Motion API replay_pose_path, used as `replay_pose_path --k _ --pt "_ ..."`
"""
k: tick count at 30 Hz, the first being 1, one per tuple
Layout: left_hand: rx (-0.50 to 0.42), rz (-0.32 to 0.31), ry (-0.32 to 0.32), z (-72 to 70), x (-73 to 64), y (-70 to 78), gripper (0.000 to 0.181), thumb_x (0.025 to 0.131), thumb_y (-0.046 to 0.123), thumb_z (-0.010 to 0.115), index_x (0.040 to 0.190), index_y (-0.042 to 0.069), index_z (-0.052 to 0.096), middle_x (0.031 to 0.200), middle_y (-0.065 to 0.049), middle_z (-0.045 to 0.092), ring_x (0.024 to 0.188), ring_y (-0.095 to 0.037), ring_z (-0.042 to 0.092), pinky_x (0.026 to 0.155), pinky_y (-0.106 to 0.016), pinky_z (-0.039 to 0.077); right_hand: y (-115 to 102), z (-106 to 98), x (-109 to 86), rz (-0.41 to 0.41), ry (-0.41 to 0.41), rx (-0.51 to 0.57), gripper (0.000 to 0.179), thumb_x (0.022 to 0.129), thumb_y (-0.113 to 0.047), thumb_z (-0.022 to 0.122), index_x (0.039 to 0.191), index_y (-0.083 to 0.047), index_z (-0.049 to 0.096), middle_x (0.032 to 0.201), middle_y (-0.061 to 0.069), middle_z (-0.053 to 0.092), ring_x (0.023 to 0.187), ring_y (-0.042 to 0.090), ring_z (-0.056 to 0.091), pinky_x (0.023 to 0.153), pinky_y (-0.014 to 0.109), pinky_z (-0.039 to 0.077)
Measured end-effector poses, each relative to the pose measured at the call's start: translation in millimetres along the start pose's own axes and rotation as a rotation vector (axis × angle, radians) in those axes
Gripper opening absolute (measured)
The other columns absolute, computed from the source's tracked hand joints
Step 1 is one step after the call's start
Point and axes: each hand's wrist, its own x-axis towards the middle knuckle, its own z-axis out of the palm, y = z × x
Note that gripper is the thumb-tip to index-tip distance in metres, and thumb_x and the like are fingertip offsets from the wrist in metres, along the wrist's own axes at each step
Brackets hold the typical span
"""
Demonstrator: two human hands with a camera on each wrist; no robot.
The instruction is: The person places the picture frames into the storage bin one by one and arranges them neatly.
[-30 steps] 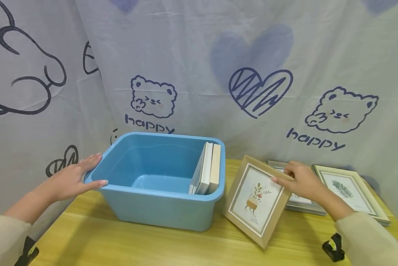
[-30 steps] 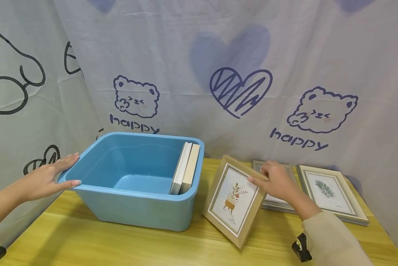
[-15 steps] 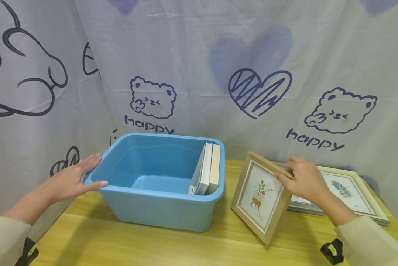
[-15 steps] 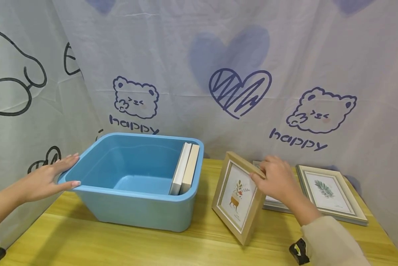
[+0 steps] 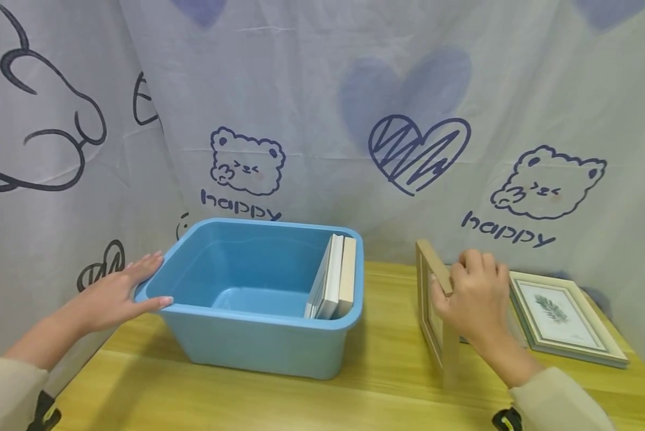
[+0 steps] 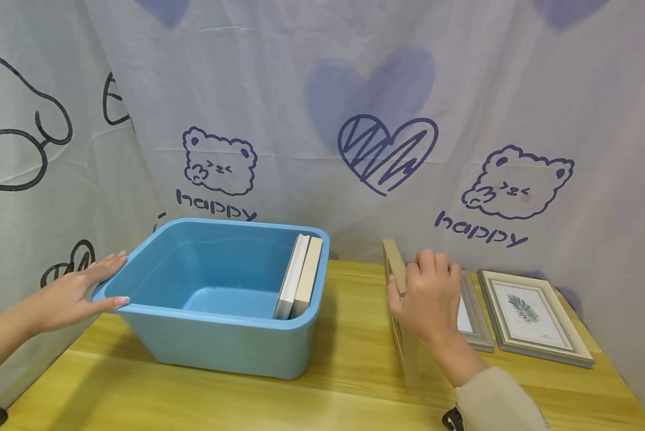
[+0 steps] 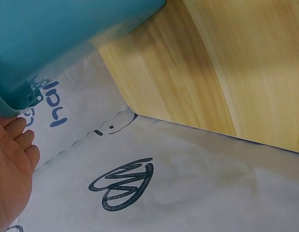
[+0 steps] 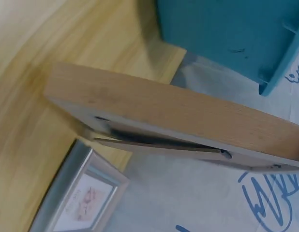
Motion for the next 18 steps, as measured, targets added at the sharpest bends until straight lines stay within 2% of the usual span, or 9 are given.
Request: replay_pose_path --k 3,8,18 --pt "0.003 -0.002 0.004 0.7 -1.0 -0.2 0.085 0.084 0.047 0.058 0.144 -0.003 0.026 0.146 -0.03 0.027 0.125 -0.058 0.031 0.094 -0.073 0.028 -3.0 3.3 -0.3 -0.002 0.059 -0.062 0.04 0.074 -0.029 0.05 0.055 0.007 0.049 0.076 0.021 0.05 0.065 0.037 0.039 0.06 0.05 0.03" --pt "0.004 -0.004 0.006 1.4 -1.4 -0.2 0.084 0.084 0.048 0.058 0.144 -0.003 0.026 0.146 -0.029 0.028 0.126 -0.056 0.032 0.094 -0.073 0.028 -5.6 5.8 1.2 0.01 0.119 -0.099 0.042 0.076 -0.03 0.051 0.054 0.006 0.047 0.079 0.022 0.049 0.07 0.036 0.035 0.065 0.05 0.025" --pt "-0.003 -0.004 0.012 1.2 -0.5 0.1 0.084 0.084 0.047 0.059 0.144 -0.003 0.027 0.146 -0.029 0.029 0.127 -0.055 0.032 0.094 -0.073 0.028 -17.8 6.6 19.7 0.147 0.18 -0.07 0.042 0.079 -0.03 0.051 0.055 0.005 0.046 0.087 0.023 0.048 0.082 0.039 0.035 0.075 0.055 0.023"
